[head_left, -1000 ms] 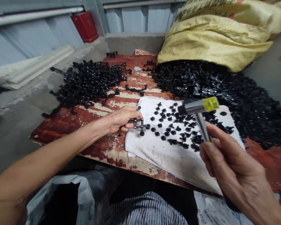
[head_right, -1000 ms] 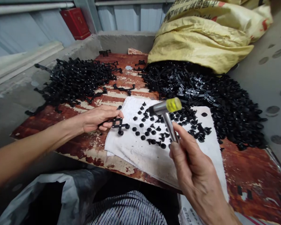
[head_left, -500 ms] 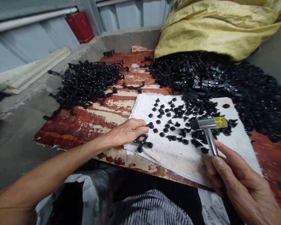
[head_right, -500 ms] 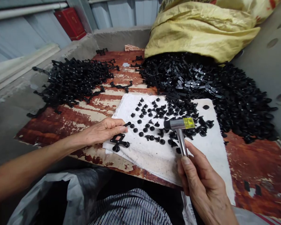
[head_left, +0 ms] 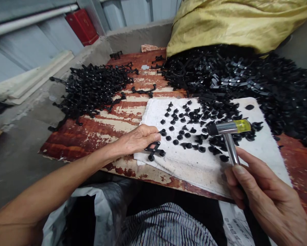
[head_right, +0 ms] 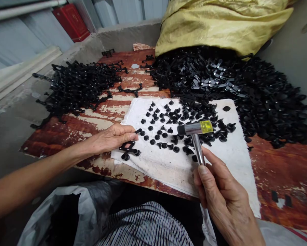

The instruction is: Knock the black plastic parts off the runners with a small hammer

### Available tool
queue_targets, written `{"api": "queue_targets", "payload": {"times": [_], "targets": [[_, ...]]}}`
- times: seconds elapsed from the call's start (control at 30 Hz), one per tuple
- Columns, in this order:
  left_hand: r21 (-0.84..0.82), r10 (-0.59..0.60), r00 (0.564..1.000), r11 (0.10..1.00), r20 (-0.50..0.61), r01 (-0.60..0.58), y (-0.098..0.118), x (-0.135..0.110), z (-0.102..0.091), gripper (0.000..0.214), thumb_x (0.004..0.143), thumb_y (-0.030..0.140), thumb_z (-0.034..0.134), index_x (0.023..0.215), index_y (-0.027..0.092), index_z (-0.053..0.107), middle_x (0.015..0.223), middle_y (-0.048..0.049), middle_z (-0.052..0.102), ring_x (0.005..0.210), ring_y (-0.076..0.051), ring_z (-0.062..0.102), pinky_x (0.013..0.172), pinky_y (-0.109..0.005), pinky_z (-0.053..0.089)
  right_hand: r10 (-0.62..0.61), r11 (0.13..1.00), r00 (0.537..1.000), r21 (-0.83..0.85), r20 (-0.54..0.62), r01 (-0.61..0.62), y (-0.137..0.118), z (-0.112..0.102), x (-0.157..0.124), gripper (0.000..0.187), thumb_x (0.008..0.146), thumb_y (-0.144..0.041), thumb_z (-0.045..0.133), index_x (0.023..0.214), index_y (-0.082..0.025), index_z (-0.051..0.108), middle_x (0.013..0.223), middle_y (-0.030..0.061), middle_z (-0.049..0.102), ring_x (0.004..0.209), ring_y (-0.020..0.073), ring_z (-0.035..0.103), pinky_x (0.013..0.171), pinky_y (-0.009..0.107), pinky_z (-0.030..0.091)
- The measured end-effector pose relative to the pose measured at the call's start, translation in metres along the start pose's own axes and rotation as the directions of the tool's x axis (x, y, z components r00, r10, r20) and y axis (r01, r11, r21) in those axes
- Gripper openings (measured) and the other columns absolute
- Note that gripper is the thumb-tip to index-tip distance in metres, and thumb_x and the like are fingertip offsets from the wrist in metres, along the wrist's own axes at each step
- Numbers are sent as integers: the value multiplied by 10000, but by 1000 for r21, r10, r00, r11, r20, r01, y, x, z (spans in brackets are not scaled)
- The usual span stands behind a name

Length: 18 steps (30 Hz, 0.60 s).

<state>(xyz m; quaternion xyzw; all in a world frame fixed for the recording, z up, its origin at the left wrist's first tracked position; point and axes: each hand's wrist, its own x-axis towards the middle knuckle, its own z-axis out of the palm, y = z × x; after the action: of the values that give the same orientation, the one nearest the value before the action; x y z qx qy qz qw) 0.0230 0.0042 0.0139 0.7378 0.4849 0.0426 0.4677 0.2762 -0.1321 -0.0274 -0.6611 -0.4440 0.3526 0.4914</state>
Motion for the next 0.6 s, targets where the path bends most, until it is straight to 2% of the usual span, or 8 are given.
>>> {"api": "queue_targets", "payload": {"times": [0.43,0.53,0.6], "targets": [[59,-18,1000,998,-18,19,3,2,-1,310,907,315,448,644,166,519,589,41,470,541,-84,391,540,-222,304,13,1000,1000,-9,-11,-13,0,0,1,509,815,-545,669,1217,-234,665,539,-30,585,342,134,470,282,222,402],[108,1,1000,994,-30,3,4,3,-2,321,908,303,453,615,175,475,568,44,452,522,-81,381,517,-221,288,-73,995,997,-71,23,75,1,-1,3,448,870,-479,625,1232,-219,663,547,-26,594,356,138,514,301,213,445],[144,21,999,989,-37,-16,4,5,-3,322,901,292,463,599,182,448,550,47,438,506,-79,370,498,-221,269,-190,962,980,-190,60,198,-1,-1,5,409,905,-422,586,1245,-211,667,684,34,699,500,177,658,410,240,556]]}}
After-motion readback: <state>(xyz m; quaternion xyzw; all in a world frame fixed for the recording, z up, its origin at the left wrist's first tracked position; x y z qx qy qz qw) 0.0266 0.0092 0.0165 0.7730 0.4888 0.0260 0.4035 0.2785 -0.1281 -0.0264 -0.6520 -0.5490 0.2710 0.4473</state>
